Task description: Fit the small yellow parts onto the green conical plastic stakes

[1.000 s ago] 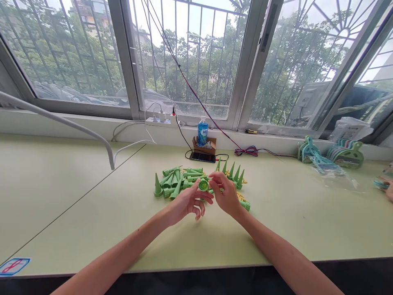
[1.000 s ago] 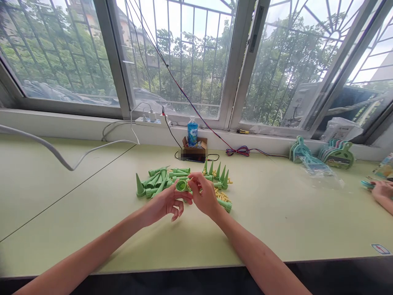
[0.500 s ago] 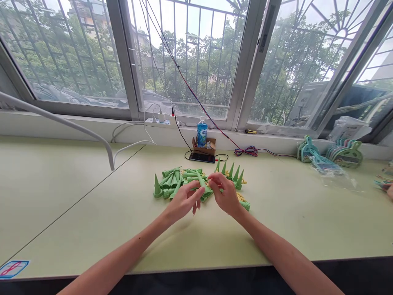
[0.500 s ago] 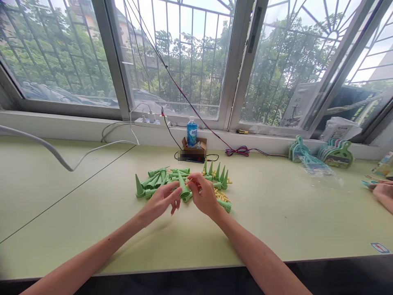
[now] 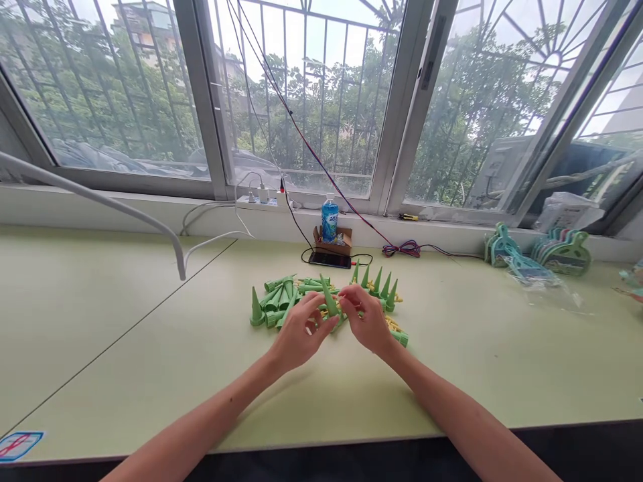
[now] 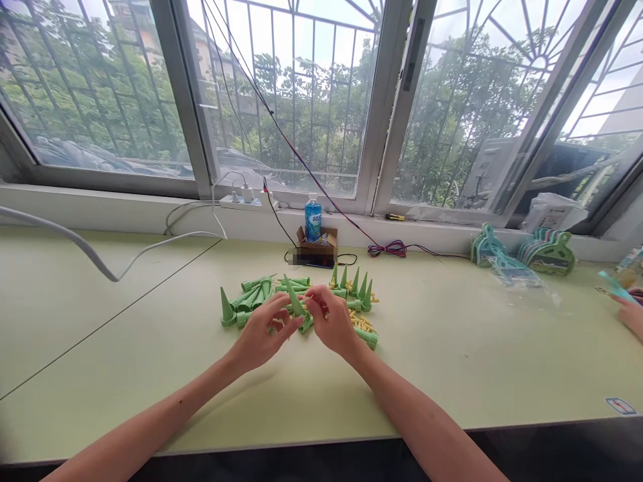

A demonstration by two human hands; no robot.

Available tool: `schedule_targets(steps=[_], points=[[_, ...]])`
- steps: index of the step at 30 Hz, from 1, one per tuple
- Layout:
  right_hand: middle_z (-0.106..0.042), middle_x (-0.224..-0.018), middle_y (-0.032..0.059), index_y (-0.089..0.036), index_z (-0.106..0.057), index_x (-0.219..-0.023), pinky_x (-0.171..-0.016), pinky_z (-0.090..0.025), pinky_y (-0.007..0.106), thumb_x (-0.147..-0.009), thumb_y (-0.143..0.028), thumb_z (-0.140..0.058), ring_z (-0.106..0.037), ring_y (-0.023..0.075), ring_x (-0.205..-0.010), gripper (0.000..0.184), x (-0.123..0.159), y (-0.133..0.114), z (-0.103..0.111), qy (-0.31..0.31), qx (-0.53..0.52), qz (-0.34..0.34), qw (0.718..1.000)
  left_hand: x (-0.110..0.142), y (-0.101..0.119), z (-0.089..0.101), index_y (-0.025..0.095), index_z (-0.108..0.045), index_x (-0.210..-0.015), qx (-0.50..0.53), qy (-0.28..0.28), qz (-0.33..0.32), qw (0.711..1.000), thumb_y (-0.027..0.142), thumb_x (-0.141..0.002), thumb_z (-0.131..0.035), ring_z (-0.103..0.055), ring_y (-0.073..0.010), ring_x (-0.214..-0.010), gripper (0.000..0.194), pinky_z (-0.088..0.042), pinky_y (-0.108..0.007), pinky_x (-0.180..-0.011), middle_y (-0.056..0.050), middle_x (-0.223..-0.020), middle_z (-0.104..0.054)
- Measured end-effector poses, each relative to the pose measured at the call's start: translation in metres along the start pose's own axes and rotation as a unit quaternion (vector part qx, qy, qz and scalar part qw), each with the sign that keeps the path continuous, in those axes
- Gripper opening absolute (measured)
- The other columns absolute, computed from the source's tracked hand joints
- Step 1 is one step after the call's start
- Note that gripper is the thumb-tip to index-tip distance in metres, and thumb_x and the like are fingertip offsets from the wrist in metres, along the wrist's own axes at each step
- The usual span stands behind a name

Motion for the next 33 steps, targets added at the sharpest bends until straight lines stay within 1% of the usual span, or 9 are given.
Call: schedule_targets(steps=[6, 13, 16, 18, 22, 26, 29, 31, 33], points=[[-0.063, -0.073, 0.0007, -0.022, -0.056, -0.092, -0.056, -0.048, 0.025, -0.095, -0.033, -0.050, -0.055, 0.0132, -0.059, 0.013, 0.000, 0.003, -0.001, -0.004, -0.006, -0.008, 1.000, 0.001, 0.003, 0.000, 0.022, -0.061, -0.107, -0.050, 0.008, -0.030, 0.998, 0.038, -0.092, -0.055, -0.054, -0.0100, -0.065, 0.022, -0.048, -0.020, -0.049, -0.005, -0.099, -0.052], [-0.058, -0.068, -0.0016, -0.022, -0.053, -0.091, -0.052, -0.045, 0.023, -0.095, -0.034, -0.051, -0.054, 0.0126, -0.057, 0.013, 0.000, 0.006, -0.003, -0.004, -0.024, -0.020, 1.000, 0.004, 0.008, 0.002, 0.023, -0.061, -0.112, -0.106, 0.036, -0.092, 0.990, 0.028, -0.094, -0.053, -0.052, -0.0072, -0.059, 0.020, -0.048, -0.020, -0.050, -0.005, -0.103, -0.052], [-0.056, -0.067, -0.0020, -0.022, -0.053, -0.093, -0.052, -0.044, 0.023, -0.095, -0.036, -0.051, -0.054, 0.0131, -0.057, 0.014, 0.000, 0.007, -0.003, -0.006, -0.027, -0.027, 0.999, 0.004, 0.008, 0.004, 0.025, -0.061, -0.114, -0.115, 0.050, -0.100, 0.987, 0.027, -0.095, -0.053, -0.051, -0.0060, -0.058, 0.021, -0.047, -0.021, -0.049, -0.006, -0.109, -0.050], [-0.057, -0.067, -0.0016, -0.021, -0.053, -0.095, -0.053, -0.046, 0.024, -0.095, -0.036, -0.051, -0.055, 0.0134, -0.058, 0.015, 0.001, 0.008, -0.004, -0.006, -0.026, -0.030, 0.999, 0.003, 0.007, 0.004, 0.026, -0.062, -0.113, -0.114, 0.054, -0.093, 0.988, 0.027, -0.095, -0.053, -0.051, -0.0052, -0.058, 0.020, -0.048, -0.021, -0.049, -0.007, -0.112, -0.048], [-0.060, -0.069, -0.0009, -0.021, -0.054, -0.099, -0.056, -0.049, 0.024, -0.095, -0.035, -0.052, -0.058, 0.0136, -0.060, 0.015, 0.001, 0.009, -0.001, 0.019, -0.011, -0.028, 0.999, -0.001, -0.001, 0.007, 0.026, -0.059, -0.114, -0.074, 0.063, -0.032, 0.995, 0.031, -0.093, -0.056, -0.054, -0.0069, -0.061, 0.023, -0.050, -0.022, -0.049, -0.007, -0.113, -0.048], [-0.063, -0.074, 0.0005, -0.021, -0.055, -0.099, -0.058, -0.051, 0.023, -0.095, -0.034, -0.052, -0.062, 0.0144, -0.065, 0.014, 0.001, 0.009, 0.005, 0.055, 0.004, -0.023, 0.998, -0.004, -0.013, 0.010, 0.023, -0.054, -0.113, 0.041, 0.075, 0.069, 0.994, 0.044, -0.088, -0.061, -0.053, -0.0076, -0.054, 0.033, -0.045, -0.021, -0.040, -0.004, -0.100, -0.054], [-0.065, -0.078, 0.0014, -0.021, -0.055, -0.100, -0.061, -0.052, 0.024, -0.095, -0.033, -0.052, -0.064, 0.0149, -0.069, 0.013, 0.002, 0.007, 0.009, 0.071, 0.005, -0.015, 0.997, -0.004, -0.022, 0.007, 0.020, -0.052, -0.105, 0.152, 0.061, 0.145, 0.976, 0.052, -0.088, -0.059, -0.052, -0.0084, -0.047, 0.037, -0.042, -0.021, -0.035, 0.000, -0.082, -0.055], [-0.065, -0.078, 0.0014, -0.022, -0.055, -0.100, -0.062, -0.053, 0.024, -0.095, -0.033, -0.052, -0.065, 0.0151, -0.069, 0.013, 0.002, 0.006, 0.009, 0.071, 0.009, -0.011, 0.997, -0.003, -0.028, 0.000, 0.019, -0.052, -0.100, 0.223, 0.026, 0.194, 0.955, 0.056, -0.087, -0.059, -0.051, -0.0086, -0.046, 0.040, -0.042, -0.020, -0.036, 0.001, -0.076, -0.056], [-0.065, -0.077, 0.0011, -0.022, -0.055, -0.100, -0.063, -0.053, 0.025, -0.095, -0.032, -0.052, -0.065, 0.0152, -0.069, 0.012, 0.002, 0.005, 0.007, 0.062, 0.015, -0.005, 0.998, -0.001, -0.034, -0.009, 0.018, -0.051, -0.097, 0.281, -0.016, 0.235, 0.930, 0.057, -0.086, -0.060, -0.053, -0.0089, -0.049, 0.042, -0.042, -0.020, -0.036, 0.000, -0.076, -0.058]])
Point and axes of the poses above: each hand's wrist, its own x-axis away from the middle knuckle, its own z-axis out of the back of the hand, y = z × x, the point moved 8 cm from there along -x, towards the middle knuckle
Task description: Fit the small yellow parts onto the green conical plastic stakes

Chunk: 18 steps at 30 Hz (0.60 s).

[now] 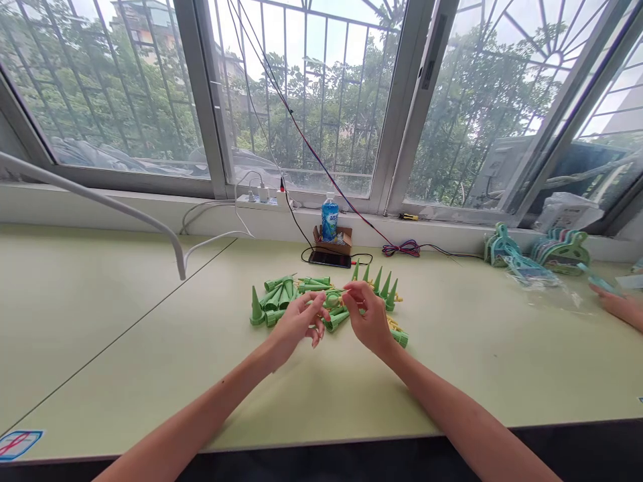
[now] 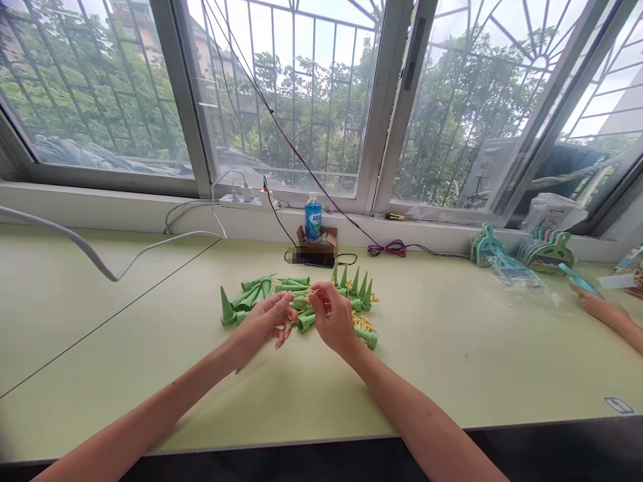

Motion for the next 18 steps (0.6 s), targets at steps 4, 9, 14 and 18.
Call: schedule_targets(steps=[4, 9, 14, 18], points=[[-0.063, -0.073, -0.0001, -0.022, -0.055, -0.100, -0.062, -0.052, 0.024, -0.095, -0.030, -0.052, -0.062, 0.0144, -0.066, 0.011, 0.001, -0.001, -0.005, -0.021, 0.009, 0.008, 1.000, -0.001, -0.009, -0.005, 0.017, -0.053, -0.095, 0.053, -0.048, 0.036, 0.997, 0.055, -0.084, -0.065, -0.055, -0.0089, -0.054, 0.041, -0.044, -0.019, -0.040, -0.003, -0.079, -0.061], [-0.062, -0.071, -0.0007, -0.021, -0.056, -0.099, -0.059, -0.049, 0.022, -0.095, -0.030, -0.051, -0.058, 0.0131, -0.062, 0.011, 0.002, 0.002, -0.009, -0.040, 0.017, 0.005, 0.999, -0.001, -0.011, -0.003, 0.016, -0.055, -0.094, 0.102, -0.048, 0.055, 0.992, 0.046, -0.080, -0.073, -0.054, -0.0068, -0.055, 0.038, -0.044, -0.017, -0.043, -0.002, -0.078, -0.060], [-0.062, -0.071, -0.0007, -0.021, -0.056, -0.098, -0.057, -0.048, 0.022, -0.094, -0.029, -0.051, -0.056, 0.0128, -0.060, 0.010, 0.002, 0.004, -0.011, -0.056, 0.019, 0.003, 0.998, 0.001, -0.010, -0.003, 0.017, -0.054, -0.098, 0.113, -0.041, 0.060, 0.991, 0.040, -0.075, -0.079, -0.052, -0.0049, -0.050, 0.041, -0.044, -0.017, -0.044, 0.002, -0.074, -0.059], [-0.061, -0.071, -0.0008, -0.021, -0.056, -0.098, -0.059, -0.047, 0.023, -0.094, -0.028, -0.051, -0.056, 0.0133, -0.061, 0.009, 0.001, 0.005, -0.012, -0.062, 0.016, 0.003, 0.998, 0.002, -0.005, -0.001, 0.019, -0.051, -0.102, 0.061, -0.023, 0.015, 0.998, 0.042, -0.076, -0.078, -0.050, -0.0058, -0.048, 0.045, -0.044, -0.019, -0.043, 0.005, -0.068, -0.056]])
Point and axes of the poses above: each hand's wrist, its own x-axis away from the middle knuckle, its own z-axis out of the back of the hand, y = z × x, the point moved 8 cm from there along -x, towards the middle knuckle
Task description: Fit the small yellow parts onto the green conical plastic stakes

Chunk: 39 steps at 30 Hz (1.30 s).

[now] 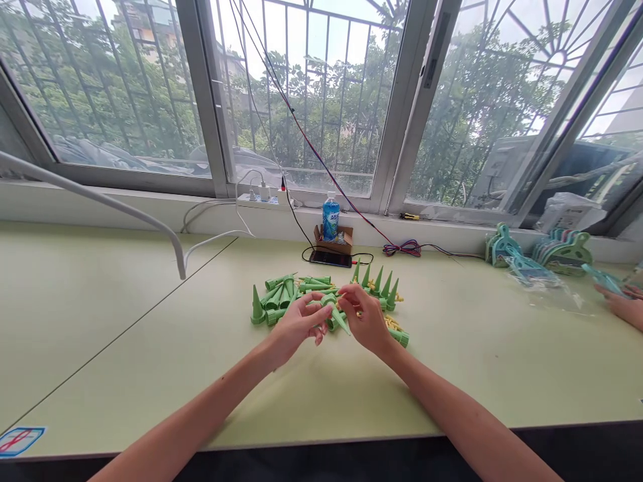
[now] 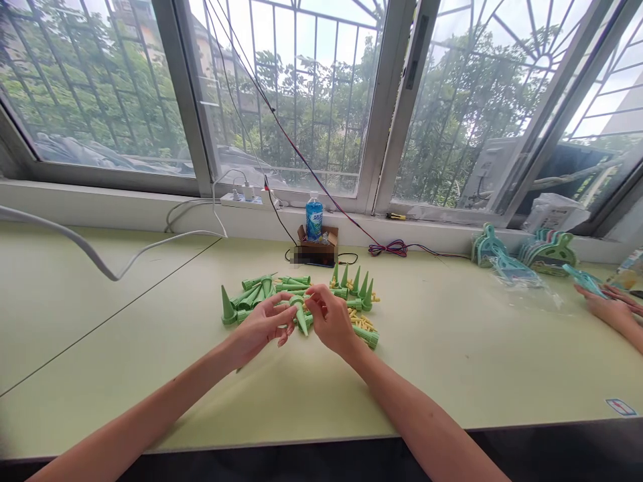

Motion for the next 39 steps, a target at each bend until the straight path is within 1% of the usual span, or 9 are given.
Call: schedule_targets(steps=[5, 10, 12, 15, 21, 27, 30, 35, 39], points=[[-0.057, -0.067, -0.0022, -0.021, -0.056, -0.096, -0.058, -0.045, 0.024, -0.094, -0.027, -0.050, -0.052, 0.0128, -0.057, 0.009, 0.000, 0.000, 0.000, -0.007, -0.004, 0.000, 1.000, 0.001, 0.010, -0.001, 0.019, -0.049, -0.102, -0.091, 0.013, -0.069, 0.993, 0.045, -0.078, -0.075, -0.052, -0.0072, -0.049, 0.043, -0.044, -0.021, -0.042, 0.006, -0.070, -0.052], [-0.053, -0.065, -0.0031, -0.021, -0.054, -0.096, -0.056, -0.043, 0.024, -0.094, -0.028, -0.049, -0.049, 0.0125, -0.056, 0.009, 0.000, 0.000, 0.000, -0.010, -0.008, -0.003, 1.000, 0.002, 0.012, -0.002, 0.020, -0.048, -0.096, -0.164, 0.015, -0.111, 0.980, 0.046, -0.082, -0.069, -0.047, -0.0086, -0.045, 0.037, -0.042, -0.021, -0.041, 0.008, -0.056, -0.047], [-0.052, -0.064, -0.0033, -0.021, -0.054, -0.096, -0.056, -0.042, 0.024, -0.095, -0.028, -0.049, -0.048, 0.0124, -0.056, 0.009, 0.000, 0.001, -0.001, -0.012, -0.013, -0.004, 1.000, 0.002, 0.012, -0.001, 0.020, -0.049, -0.096, -0.196, 0.026, -0.125, 0.972, 0.045, -0.082, -0.069, -0.046, -0.0097, -0.046, 0.034, -0.042, -0.021, -0.040, 0.007, -0.055, -0.047], [-0.051, -0.064, -0.0035, -0.021, -0.053, -0.095, -0.055, -0.040, 0.023, -0.095, -0.028, -0.049, -0.046, 0.0123, -0.056, 0.009, 0.000, 0.001, -0.001, -0.014, -0.022, -0.008, 1.000, 0.004, 0.014, 0.000, 0.021, -0.051, -0.097, -0.237, 0.046, -0.147, 0.959, 0.043, -0.082, -0.068, -0.047, -0.0102, -0.048, 0.032, -0.041, -0.021, -0.040, 0.006, -0.059, -0.049], [-0.051, -0.065, -0.0032, -0.021, -0.053, -0.096, -0.054, -0.040, 0.023, -0.095, -0.031, -0.049, -0.047, 0.0123, -0.056, 0.011, -0.001, 0.001, -0.001, -0.014, -0.037, -0.017, 0.999, 0.009, 0.024, -0.002, 0.021, -0.056, -0.097, -0.310, 0.086, -0.195, 0.926, 0.039, -0.083, -0.066, -0.053, -0.0123, -0.057, 0.025, -0.044, -0.023, -0.046, 0.001, -0.073, -0.055], [-0.051, -0.065, -0.0030, -0.021, -0.053, -0.095, -0.054, -0.041, 0.023, -0.095, -0.035, -0.049, -0.048, 0.0124, -0.056, 0.014, -0.001, 0.001, -0.001, -0.012, -0.037, -0.018, 0.999, 0.014, 0.031, -0.001, 0.022, -0.059, -0.094, -0.308, 0.119, -0.210, 0.920, 0.034, -0.079, -0.071, -0.057, -0.0142, -0.065, 0.023, -0.047, -0.024, -0.053, -0.003, -0.085, -0.061], [-0.051, -0.064, -0.0030, -0.021, -0.053, -0.095, -0.054, -0.042, 0.023, -0.096, -0.036, -0.049, -0.048, 0.0125, -0.055, 0.016, -0.001, 0.002, -0.001, -0.011, -0.035, -0.019, 0.999, 0.016, 0.034, -0.003, 0.023, -0.061, -0.094, -0.293, 0.118, -0.220, 0.923, 0.033, -0.078, -0.072, -0.056, -0.0134, -0.064, 0.022, -0.045, -0.024, -0.052, -0.004, -0.091, -0.062], [-0.051, -0.066, -0.0027, -0.021, -0.053, -0.095, -0.054, -0.041, 0.023, -0.096, -0.035, -0.049, -0.047, 0.0121, -0.055, 0.015, -0.001, 0.002, -0.001, -0.012, -0.037, -0.014, 0.999, 0.017, 0.036, -0.006, 0.023, -0.060, -0.096, -0.305, 0.116, -0.226, 0.918, 0.033, -0.080, -0.070, -0.055, -0.0116, -0.063, 0.021, -0.045, -0.023, -0.052, -0.004, -0.097, -0.062], [-0.052, -0.066, -0.0027, -0.021, -0.053, -0.094, -0.054, -0.041, 0.023, -0.096, -0.034, -0.049, -0.047, 0.0120, -0.055, 0.014, 0.000, 0.001, -0.001, -0.012, -0.041, -0.012, 0.999, 0.016, 0.035, -0.005, 0.024, -0.059, -0.106, -0.309, 0.111, -0.221, 0.918, 0.035, -0.080, -0.071, -0.054, -0.0093, -0.059, 0.030, -0.046, -0.023, -0.050, -0.004, -0.101, -0.058]])
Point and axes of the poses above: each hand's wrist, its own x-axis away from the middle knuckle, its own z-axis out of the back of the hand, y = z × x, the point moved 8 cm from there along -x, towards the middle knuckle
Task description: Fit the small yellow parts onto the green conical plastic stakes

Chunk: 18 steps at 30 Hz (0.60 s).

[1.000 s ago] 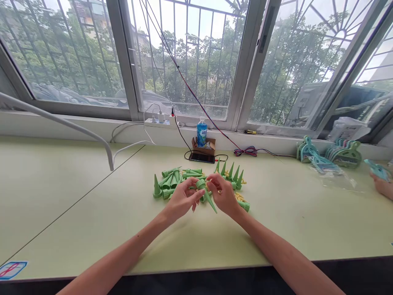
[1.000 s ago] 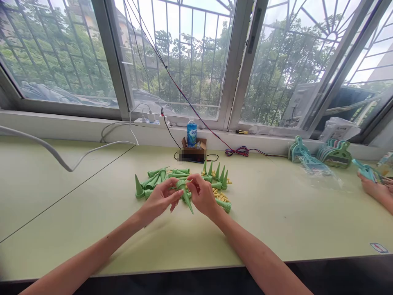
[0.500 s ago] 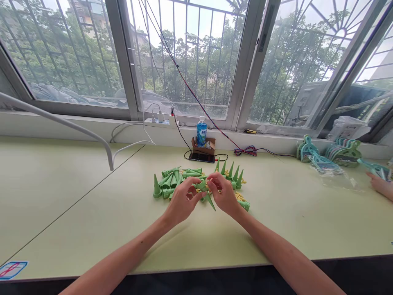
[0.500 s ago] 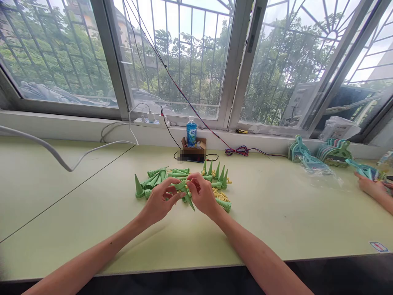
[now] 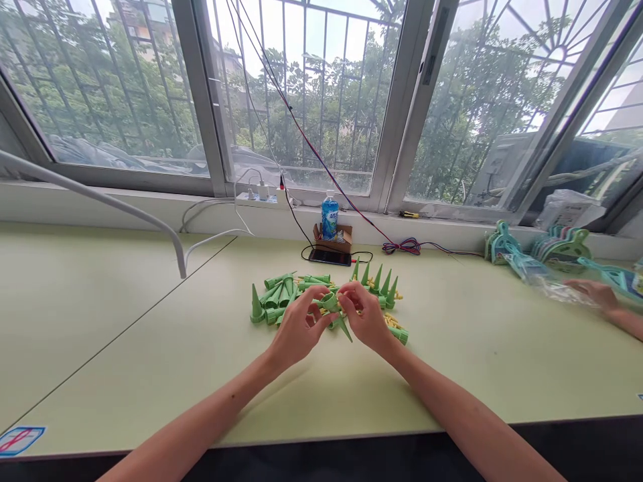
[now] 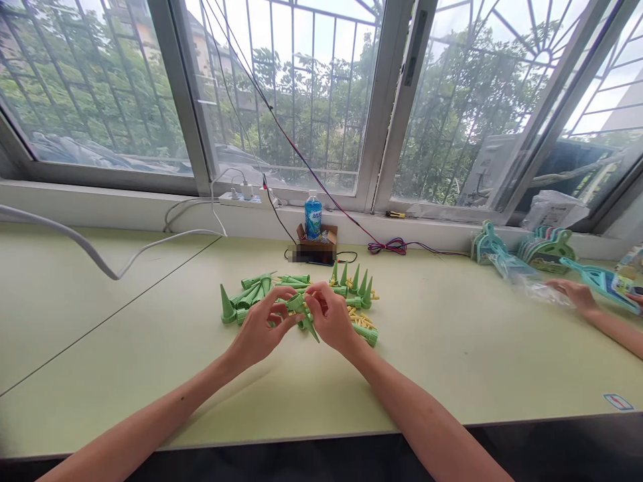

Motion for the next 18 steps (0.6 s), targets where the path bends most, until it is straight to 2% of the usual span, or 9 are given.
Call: schedule_targets(steps=[4, 9, 12, 18], points=[[-0.052, -0.066, -0.0026, -0.020, -0.054, -0.093, -0.054, -0.043, 0.023, -0.095, -0.035, -0.050, -0.049, 0.0120, -0.055, 0.015, 0.000, 0.001, 0.000, 0.009, 0.012, -0.006, 1.000, -0.002, -0.009, -0.005, 0.025, -0.054, -0.115, 0.065, -0.042, 0.049, 0.996, 0.041, -0.081, -0.070, -0.056, -0.0101, -0.056, 0.041, -0.044, -0.021, -0.042, -0.002, -0.094, -0.054], [-0.054, -0.065, -0.0021, -0.021, -0.054, -0.093, -0.054, -0.045, 0.023, -0.095, -0.038, -0.051, -0.052, 0.0123, -0.056, 0.018, 0.001, 0.000, -0.001, 0.008, 0.014, -0.011, 1.000, -0.003, -0.017, -0.010, 0.022, -0.051, -0.112, 0.190, -0.072, 0.123, 0.971, 0.048, -0.079, -0.071, -0.056, -0.0115, -0.054, 0.047, -0.047, -0.022, -0.041, 0.002, -0.078, -0.054], [-0.055, -0.065, -0.0022, -0.021, -0.055, -0.092, -0.054, -0.046, 0.023, -0.095, -0.038, -0.051, -0.053, 0.0124, -0.056, 0.018, 0.002, -0.002, -0.002, 0.004, 0.008, -0.009, 1.000, -0.003, -0.021, -0.011, 0.020, -0.052, -0.110, 0.215, -0.074, 0.153, 0.962, 0.048, -0.078, -0.072, -0.053, -0.0107, -0.051, 0.047, -0.046, -0.022, -0.042, 0.004, -0.068, -0.054], [-0.062, -0.072, 0.0009, -0.021, -0.056, -0.091, -0.056, -0.049, 0.023, -0.095, -0.037, -0.051, -0.059, 0.0132, -0.061, 0.017, 0.003, -0.008, -0.003, -0.006, 0.004, 0.007, 1.000, -0.001, -0.029, -0.014, 0.018, -0.054, -0.111, 0.234, -0.075, 0.180, 0.952, 0.052, -0.076, -0.073, -0.056, -0.0123, -0.053, 0.052, -0.045, -0.022, -0.042, 0.002, -0.065, -0.058]])
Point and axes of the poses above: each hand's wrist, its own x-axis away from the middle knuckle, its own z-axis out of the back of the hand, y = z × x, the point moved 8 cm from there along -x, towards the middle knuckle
